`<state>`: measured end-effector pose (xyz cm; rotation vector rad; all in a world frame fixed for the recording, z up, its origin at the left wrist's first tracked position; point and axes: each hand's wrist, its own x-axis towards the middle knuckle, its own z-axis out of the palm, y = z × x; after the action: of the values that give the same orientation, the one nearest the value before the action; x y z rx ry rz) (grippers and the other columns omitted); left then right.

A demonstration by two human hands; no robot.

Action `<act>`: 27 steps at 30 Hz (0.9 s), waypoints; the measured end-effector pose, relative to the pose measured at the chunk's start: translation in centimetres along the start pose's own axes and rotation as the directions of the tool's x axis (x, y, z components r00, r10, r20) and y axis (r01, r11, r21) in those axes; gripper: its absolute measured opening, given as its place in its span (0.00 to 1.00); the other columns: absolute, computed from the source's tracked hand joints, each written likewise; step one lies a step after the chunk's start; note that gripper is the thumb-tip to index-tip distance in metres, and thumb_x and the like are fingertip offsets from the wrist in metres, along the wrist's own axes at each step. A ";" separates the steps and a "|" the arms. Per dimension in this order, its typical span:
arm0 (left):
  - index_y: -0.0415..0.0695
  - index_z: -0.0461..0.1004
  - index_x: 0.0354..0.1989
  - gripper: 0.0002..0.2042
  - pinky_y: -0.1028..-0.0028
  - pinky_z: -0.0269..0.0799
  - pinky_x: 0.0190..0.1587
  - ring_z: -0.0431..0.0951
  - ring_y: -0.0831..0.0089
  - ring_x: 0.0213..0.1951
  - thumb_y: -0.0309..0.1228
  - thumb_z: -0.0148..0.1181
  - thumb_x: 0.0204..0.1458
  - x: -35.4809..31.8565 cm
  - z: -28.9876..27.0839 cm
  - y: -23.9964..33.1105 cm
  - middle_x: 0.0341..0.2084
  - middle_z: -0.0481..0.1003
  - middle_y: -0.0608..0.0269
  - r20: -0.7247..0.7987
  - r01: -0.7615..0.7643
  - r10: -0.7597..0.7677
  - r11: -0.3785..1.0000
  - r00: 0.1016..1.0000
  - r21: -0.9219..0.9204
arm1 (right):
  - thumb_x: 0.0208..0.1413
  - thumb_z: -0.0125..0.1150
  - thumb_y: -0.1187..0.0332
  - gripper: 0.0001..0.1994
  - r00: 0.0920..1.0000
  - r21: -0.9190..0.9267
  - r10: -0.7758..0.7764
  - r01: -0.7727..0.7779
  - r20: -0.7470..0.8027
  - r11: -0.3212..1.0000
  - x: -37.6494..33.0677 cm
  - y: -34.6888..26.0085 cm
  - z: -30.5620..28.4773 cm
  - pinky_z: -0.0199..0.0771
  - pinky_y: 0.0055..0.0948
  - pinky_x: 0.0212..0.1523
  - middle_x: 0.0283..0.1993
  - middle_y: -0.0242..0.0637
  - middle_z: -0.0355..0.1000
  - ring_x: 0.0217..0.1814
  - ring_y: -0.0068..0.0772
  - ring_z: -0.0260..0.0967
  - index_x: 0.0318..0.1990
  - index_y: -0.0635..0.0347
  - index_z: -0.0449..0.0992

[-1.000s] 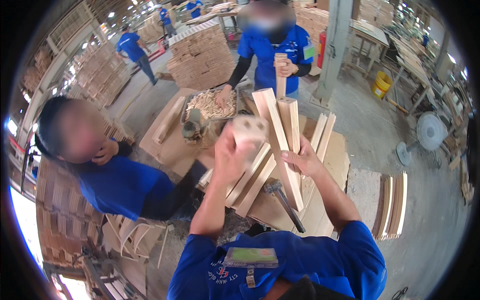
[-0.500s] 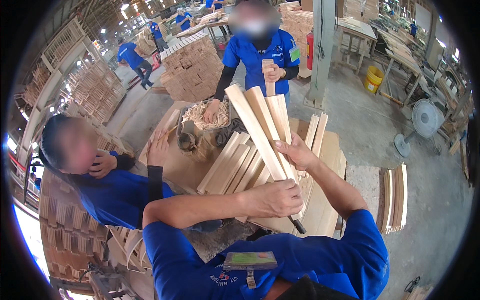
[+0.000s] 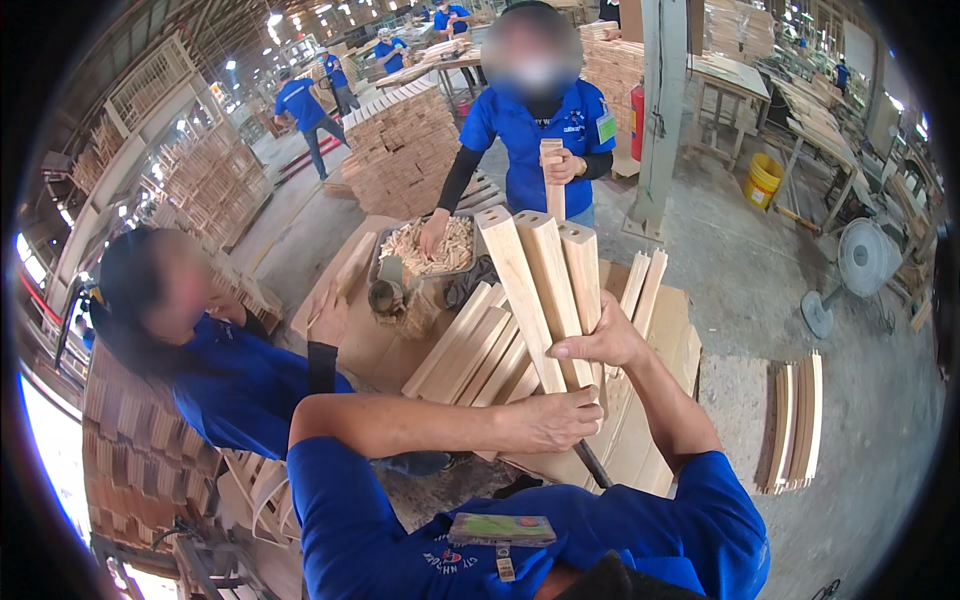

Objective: The person inserts small wooden dowels into pre-drilled holes on a wooden frame component. They use a hammer to tap the dowels flush with the surface. The person repeats this process for multiple dowels on the same piece and then moves to a new piece.

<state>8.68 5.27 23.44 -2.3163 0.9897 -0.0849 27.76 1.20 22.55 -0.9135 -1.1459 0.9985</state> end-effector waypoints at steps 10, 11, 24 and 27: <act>0.50 0.84 0.33 0.08 0.60 0.65 0.66 0.75 0.65 0.53 0.35 0.60 0.51 0.1 0.8 -0.6 0.38 0.75 0.67 -0.223 0.106 -0.142 0.980 0.964 -0.168 | 0.41 0.90 0.69 0.50 1.000 -0.083 -0.026 0.025 -0.011 0.996 -0.9 -0.9 -0.7 0.72 0.35 0.68 0.67 0.38 0.75 0.67 0.29 0.72 0.73 0.64 0.66; 0.50 0.83 0.33 0.07 0.62 0.67 0.65 0.75 0.66 0.52 0.34 0.59 0.51 -0.6 0.1 -1.1 0.38 0.74 0.66 -0.286 0.113 -0.199 0.950 0.937 -0.291 | 0.41 0.90 0.69 0.49 0.999 -0.090 -0.018 0.014 -0.041 0.996 -1.0 -1.0 -1.2 0.73 0.35 0.68 0.66 0.38 0.75 0.67 0.29 0.72 0.72 0.64 0.66; 0.40 0.79 0.57 0.22 0.72 0.81 0.52 0.83 0.76 0.48 0.30 0.77 0.56 -2.4 3.3 -3.7 0.46 0.84 0.64 0.307 -0.401 -0.951 -0.299 0.046 -0.866 | 0.44 0.89 0.55 0.47 0.968 -0.134 -0.223 0.208 -0.112 0.969 -1.3 4.5 1.4 0.75 0.38 0.63 0.62 0.36 0.76 0.63 0.31 0.74 0.69 0.62 0.67; 0.39 0.79 0.58 0.21 0.71 0.81 0.51 0.84 0.75 0.47 0.28 0.76 0.56 -1.9 4.1 -2.0 0.46 0.85 0.63 0.322 -0.328 -0.947 -0.304 0.000 -0.894 | 0.40 0.91 0.54 0.48 0.985 -0.238 -0.139 0.111 -0.105 0.965 -1.6 5.2 1.1 0.75 0.38 0.63 0.59 0.38 0.77 0.62 0.31 0.75 0.67 0.62 0.68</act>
<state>9.72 9.69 21.59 -3.9119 -0.9018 -2.2369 25.67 1.31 17.42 -1.0587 -1.2178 0.7062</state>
